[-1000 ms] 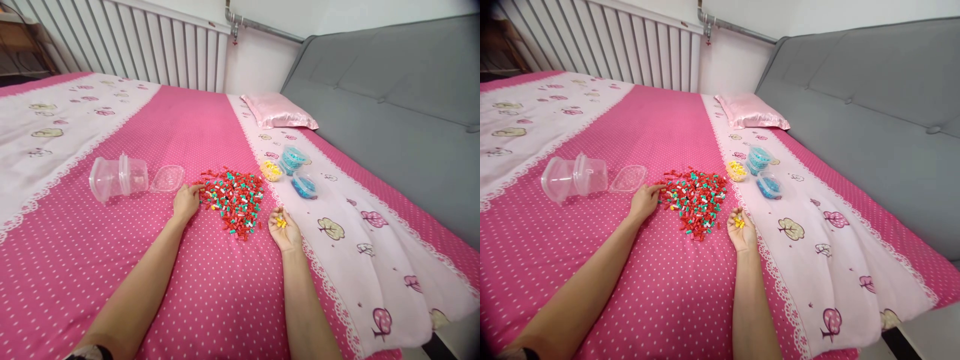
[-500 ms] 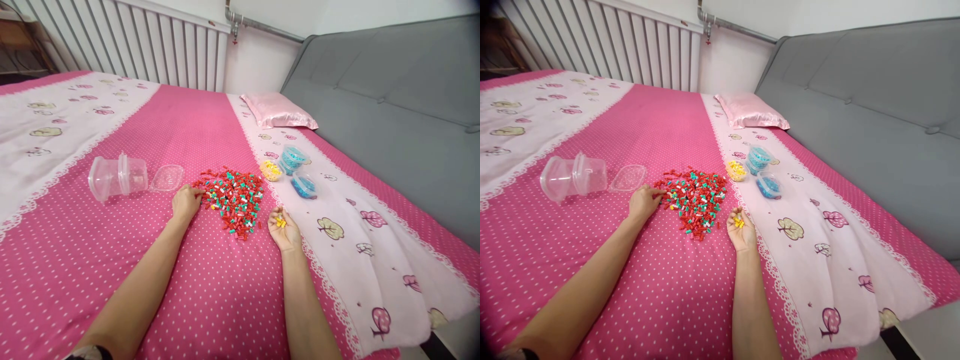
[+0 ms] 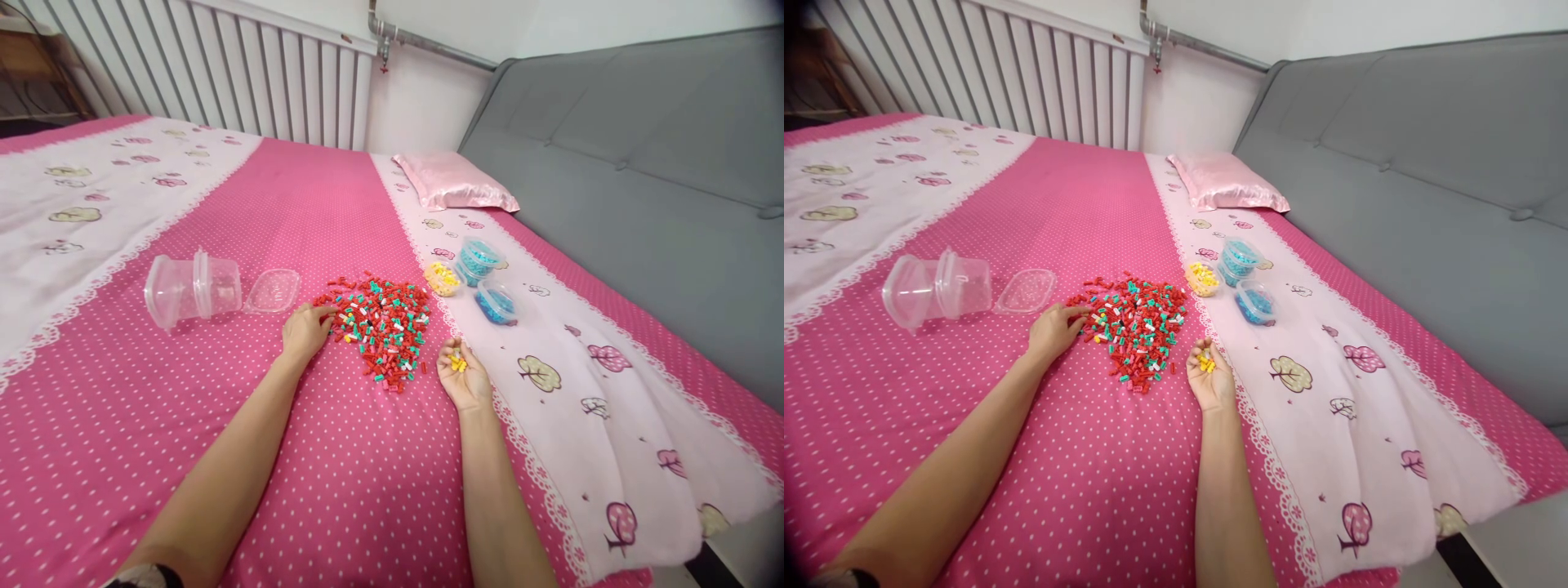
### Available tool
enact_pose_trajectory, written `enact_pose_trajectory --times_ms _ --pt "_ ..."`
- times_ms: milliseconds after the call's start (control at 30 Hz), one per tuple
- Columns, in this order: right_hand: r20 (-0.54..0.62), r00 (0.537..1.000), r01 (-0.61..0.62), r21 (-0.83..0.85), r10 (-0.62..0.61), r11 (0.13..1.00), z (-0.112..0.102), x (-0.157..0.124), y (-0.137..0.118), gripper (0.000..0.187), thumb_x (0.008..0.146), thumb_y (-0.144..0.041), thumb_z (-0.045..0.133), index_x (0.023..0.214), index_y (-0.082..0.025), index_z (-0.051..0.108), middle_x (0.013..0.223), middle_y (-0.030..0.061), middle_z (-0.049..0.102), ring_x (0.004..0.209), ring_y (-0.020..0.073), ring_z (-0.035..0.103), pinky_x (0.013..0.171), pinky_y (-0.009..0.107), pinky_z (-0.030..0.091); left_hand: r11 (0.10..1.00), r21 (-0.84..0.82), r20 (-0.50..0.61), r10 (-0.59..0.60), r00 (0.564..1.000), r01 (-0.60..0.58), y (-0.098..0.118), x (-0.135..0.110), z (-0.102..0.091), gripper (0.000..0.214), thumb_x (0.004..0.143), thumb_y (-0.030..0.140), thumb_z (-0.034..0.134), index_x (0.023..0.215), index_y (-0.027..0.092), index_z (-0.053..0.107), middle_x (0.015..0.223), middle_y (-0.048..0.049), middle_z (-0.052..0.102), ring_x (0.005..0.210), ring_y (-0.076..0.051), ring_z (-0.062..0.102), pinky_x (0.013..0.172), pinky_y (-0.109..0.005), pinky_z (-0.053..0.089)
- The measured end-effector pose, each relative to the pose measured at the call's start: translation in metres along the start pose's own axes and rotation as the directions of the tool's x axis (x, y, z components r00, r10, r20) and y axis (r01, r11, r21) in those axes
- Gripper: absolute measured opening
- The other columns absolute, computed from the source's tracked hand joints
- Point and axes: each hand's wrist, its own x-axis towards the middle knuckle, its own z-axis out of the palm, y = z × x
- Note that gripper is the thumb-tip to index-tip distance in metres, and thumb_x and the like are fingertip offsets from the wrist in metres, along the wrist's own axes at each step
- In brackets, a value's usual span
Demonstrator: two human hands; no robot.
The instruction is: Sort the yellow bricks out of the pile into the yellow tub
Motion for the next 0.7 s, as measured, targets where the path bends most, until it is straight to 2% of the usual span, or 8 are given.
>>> enact_pose_trajectory --times_ms 200,300,367,500,600,700 --pt "-0.036 0.999 -0.012 0.071 0.015 0.997 0.002 -0.001 0.000 0.012 0.087 -0.012 0.047 0.081 -0.017 0.057 0.072 -0.0016 0.060 0.058 0.0053 0.054 0.047 0.014 0.044 0.987 -0.162 -0.045 -0.013 0.999 0.006 -0.002 0.002 0.001 0.024 0.076 0.030 0.055 0.091 0.024 0.072 0.090 -0.0073 0.064 0.082 -0.024 0.059 0.069 -0.031 0.042" --pt "-0.034 0.999 -0.015 0.075 0.017 0.997 0.002 -0.001 0.001 0.012 0.087 -0.012 0.047 0.081 -0.017 0.057 0.073 -0.0015 0.060 0.058 0.0051 0.054 0.048 0.014 0.044 0.948 -0.316 -0.074 -0.057 0.996 0.031 -0.004 0.005 0.002 0.020 0.071 0.030 0.059 0.084 0.021 0.072 0.074 -0.0039 0.061 0.072 -0.019 0.055 0.062 -0.027 0.039" --pt "-0.021 1.000 -0.011 0.061 0.012 0.998 0.002 -0.001 0.001 0.011 0.086 -0.013 0.049 0.081 -0.017 0.057 0.073 -0.0015 0.060 0.058 0.0050 0.054 0.048 0.014 0.044 0.892 -0.448 -0.085 -0.100 0.991 0.052 -0.004 0.007 0.002 0.022 0.070 0.034 0.060 0.082 0.020 0.071 0.059 -0.0003 0.054 0.060 -0.015 0.050 0.054 -0.024 0.035" --pt "0.000 1.000 0.008 0.013 -0.008 1.000 0.001 -0.001 0.001 0.010 0.085 -0.013 0.051 0.079 -0.018 0.057 0.072 -0.0022 0.060 0.058 0.0054 0.054 0.048 0.015 0.044 0.681 -0.727 -0.072 -0.203 0.977 0.088 -0.001 0.009 0.000 0.033 0.069 0.041 0.061 0.088 0.015 0.068 0.049 0.0048 0.043 0.043 -0.008 0.034 0.044 -0.021 0.025" --pt "-0.010 1.000 0.004 0.034 -0.004 0.999 0.001 -0.001 0.001 0.012 0.086 -0.012 0.049 0.078 -0.018 0.057 0.072 -0.0022 0.059 0.059 0.0051 0.054 0.048 0.014 0.044 0.471 -0.877 -0.037 -0.259 0.965 0.093 0.003 0.010 -0.009 0.032 0.067 0.040 0.064 0.086 0.014 0.065 0.056 0.0033 0.050 0.045 -0.006 0.037 0.044 -0.019 0.029" --pt "-0.009 1.000 0.001 0.038 -0.001 0.999 0.001 -0.001 0.001 0.012 0.085 -0.012 0.049 0.078 -0.017 0.057 0.072 -0.0021 0.059 0.058 0.0048 0.054 0.048 0.014 0.044 0.274 -0.957 0.013 -0.282 0.959 0.094 0.006 0.011 -0.021 0.020 0.068 0.032 0.064 0.079 0.016 0.061 0.064 0.0017 0.053 0.050 -0.005 0.041 0.047 -0.017 0.035"
